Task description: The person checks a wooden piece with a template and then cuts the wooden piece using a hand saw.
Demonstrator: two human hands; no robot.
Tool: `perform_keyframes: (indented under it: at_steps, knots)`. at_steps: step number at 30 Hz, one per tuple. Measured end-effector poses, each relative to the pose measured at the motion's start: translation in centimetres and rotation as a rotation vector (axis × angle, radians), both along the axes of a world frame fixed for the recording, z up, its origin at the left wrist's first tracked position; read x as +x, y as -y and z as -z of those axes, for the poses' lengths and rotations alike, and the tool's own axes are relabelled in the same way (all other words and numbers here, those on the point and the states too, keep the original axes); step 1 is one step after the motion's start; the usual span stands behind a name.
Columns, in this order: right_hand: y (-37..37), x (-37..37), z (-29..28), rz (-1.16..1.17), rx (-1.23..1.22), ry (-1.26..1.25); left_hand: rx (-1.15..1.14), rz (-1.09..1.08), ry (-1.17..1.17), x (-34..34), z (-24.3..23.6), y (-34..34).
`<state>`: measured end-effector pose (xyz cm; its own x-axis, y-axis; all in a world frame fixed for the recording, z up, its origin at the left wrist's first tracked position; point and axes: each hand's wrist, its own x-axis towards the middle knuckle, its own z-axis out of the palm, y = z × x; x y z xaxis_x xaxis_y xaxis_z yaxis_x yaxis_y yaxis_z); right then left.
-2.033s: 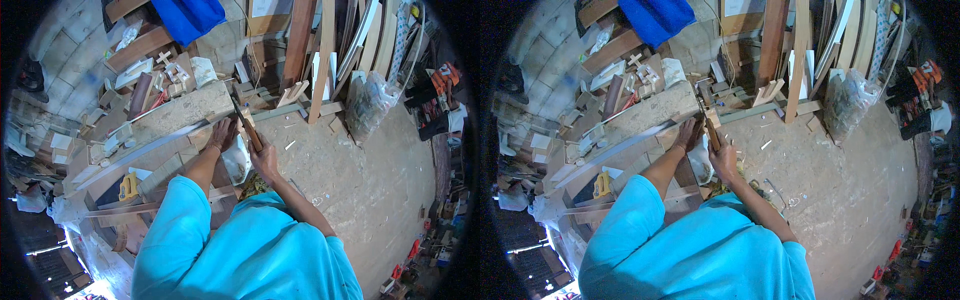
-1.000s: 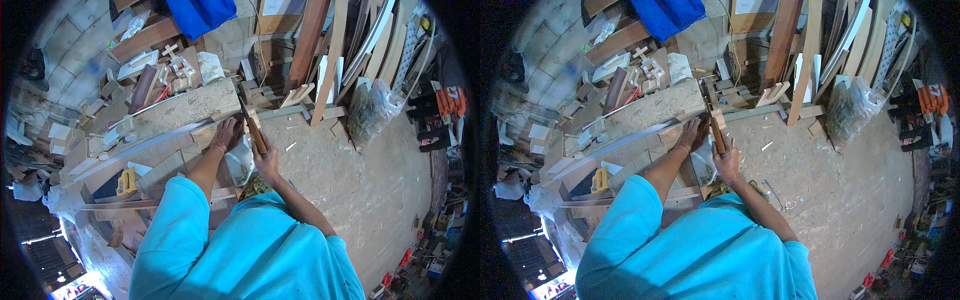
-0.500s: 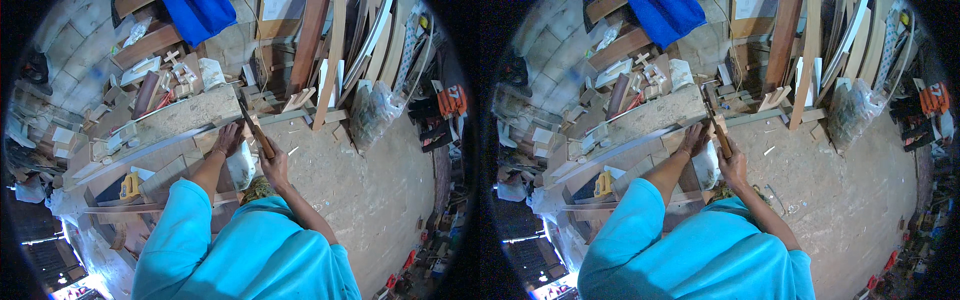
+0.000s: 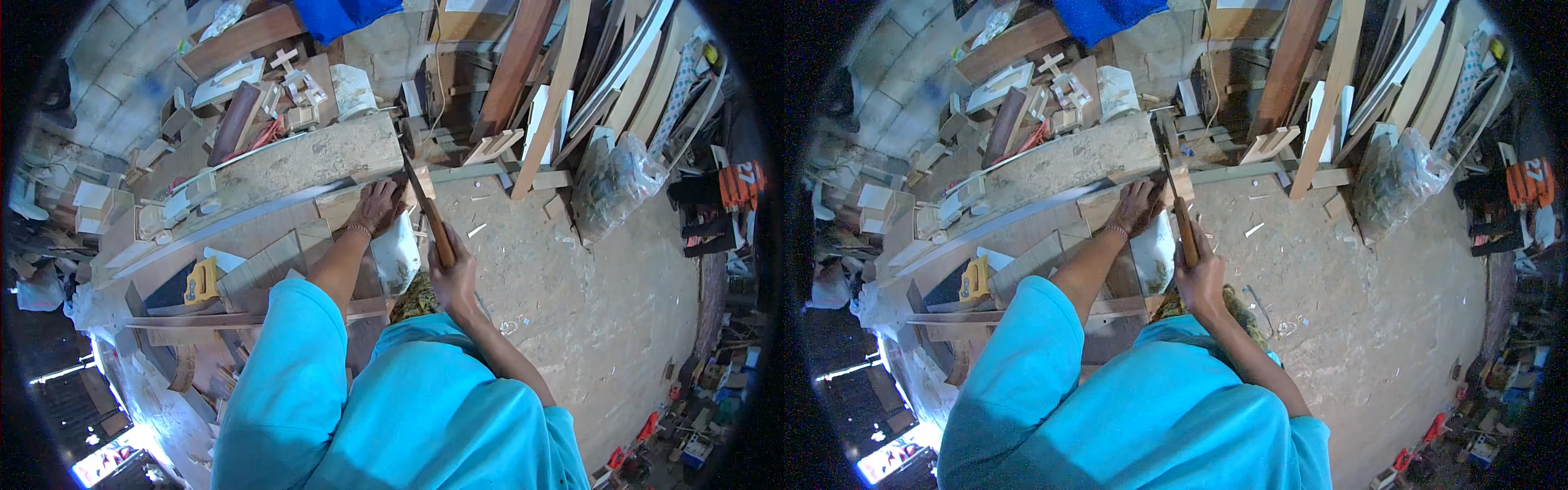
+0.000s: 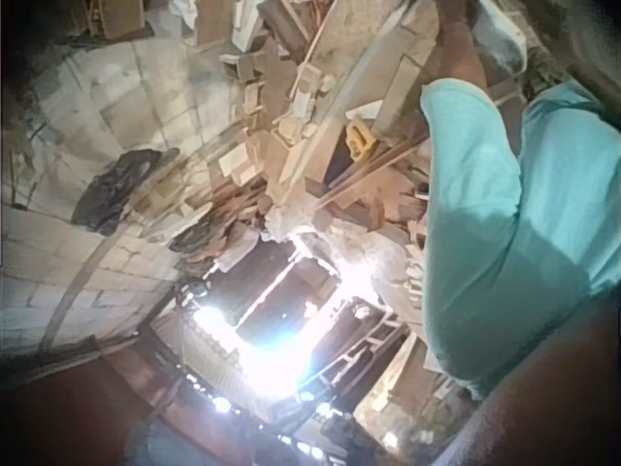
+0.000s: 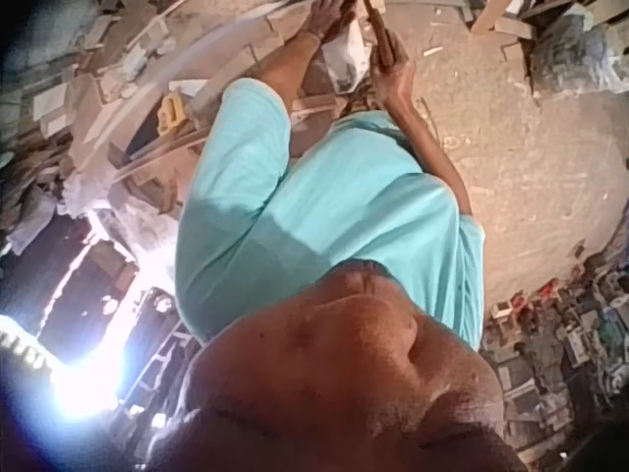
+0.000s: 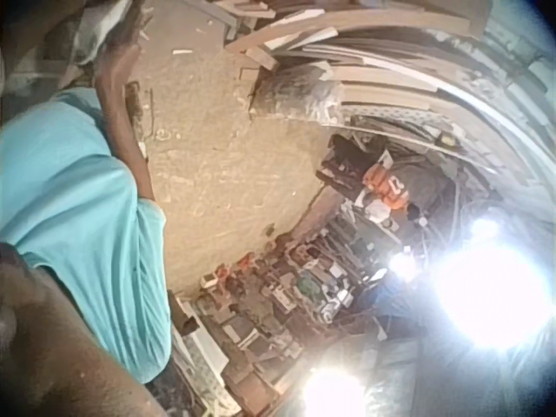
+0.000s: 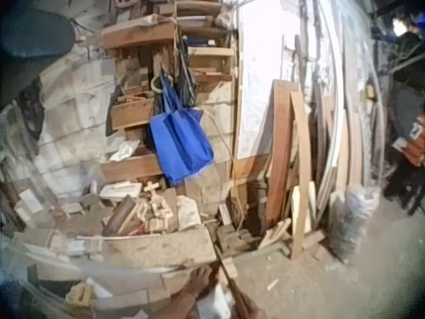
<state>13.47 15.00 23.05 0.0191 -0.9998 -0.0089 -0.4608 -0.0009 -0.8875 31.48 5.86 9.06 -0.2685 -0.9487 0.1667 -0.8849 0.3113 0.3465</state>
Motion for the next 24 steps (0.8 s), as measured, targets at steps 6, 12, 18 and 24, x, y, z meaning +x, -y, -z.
perform_keyframes:
  at_steps: [6, 12, 18, 24]
  knots:
    - [2.4, 0.9, 3.3, -0.008, -0.112, 0.022, -0.060, 0.022, 0.089, 0.4, 1.5, -0.2]
    - [3.2, 0.8, 2.0, 0.027, -0.025, 0.054, -0.124, 0.012, 0.110, 0.5, 0.4, -0.6]
    - [4.6, 0.0, 1.2, -0.063, -0.163, 0.075, -0.088, 0.032, 0.018, -0.1, -1.3, -0.4]
    - [1.9, 0.9, 1.8, -0.066, -0.106, -0.022, 0.012, 0.017, 0.103, 0.2, -1.4, -1.2]
